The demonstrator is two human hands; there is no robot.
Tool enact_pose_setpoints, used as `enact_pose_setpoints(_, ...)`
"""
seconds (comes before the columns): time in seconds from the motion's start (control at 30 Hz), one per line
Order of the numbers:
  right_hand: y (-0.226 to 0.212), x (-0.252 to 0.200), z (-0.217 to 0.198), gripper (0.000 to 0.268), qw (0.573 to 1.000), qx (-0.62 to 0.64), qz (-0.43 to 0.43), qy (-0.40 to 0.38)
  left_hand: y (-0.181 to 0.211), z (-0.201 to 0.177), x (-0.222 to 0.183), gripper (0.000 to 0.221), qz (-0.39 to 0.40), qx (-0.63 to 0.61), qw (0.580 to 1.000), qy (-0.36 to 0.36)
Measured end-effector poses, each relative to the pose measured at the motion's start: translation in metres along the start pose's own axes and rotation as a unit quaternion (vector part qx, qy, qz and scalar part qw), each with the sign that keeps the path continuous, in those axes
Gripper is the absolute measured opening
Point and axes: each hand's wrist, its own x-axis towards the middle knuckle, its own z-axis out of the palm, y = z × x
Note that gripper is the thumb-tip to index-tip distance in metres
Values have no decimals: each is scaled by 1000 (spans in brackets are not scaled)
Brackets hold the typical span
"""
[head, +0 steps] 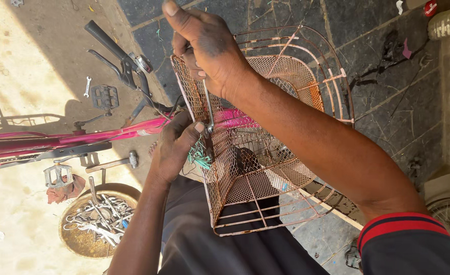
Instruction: The person unties green string from a bicycle basket, then uses a wrench to tighten or remove metal brackets and wires within the basket while it is attached to the bicycle.
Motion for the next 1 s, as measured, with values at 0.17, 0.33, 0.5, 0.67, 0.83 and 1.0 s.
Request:
enact_pose_setpoints(0.17,12,1,-6,49,998,41,21,42,-3,0,0,61,28,65,997,31)
enact_pose_setpoints(0.33,-1,-8,17,50,995,22,-23,92,-9,2,-3,62,14,83,995,50)
enact_pose_setpoints(0.5,-12,-59,56,58,970,-168,-168,52,-28,2,-4,58,51,140,985,92)
enact_pose_setpoints(0.67,-6,-92,59,47,980,-146,-134,20,-52,-2,-1,52,52,114,987,105)
enact_pose_setpoints(0.83,-6,-142,56,40,939,-229,-233,-103,-52,5,-6,54,189,120,968,108)
enact_pose_setpoints(1.0,10,-185,40,42,847,-317,-319,-284,-26,5,-6,47,28,75,988,134)
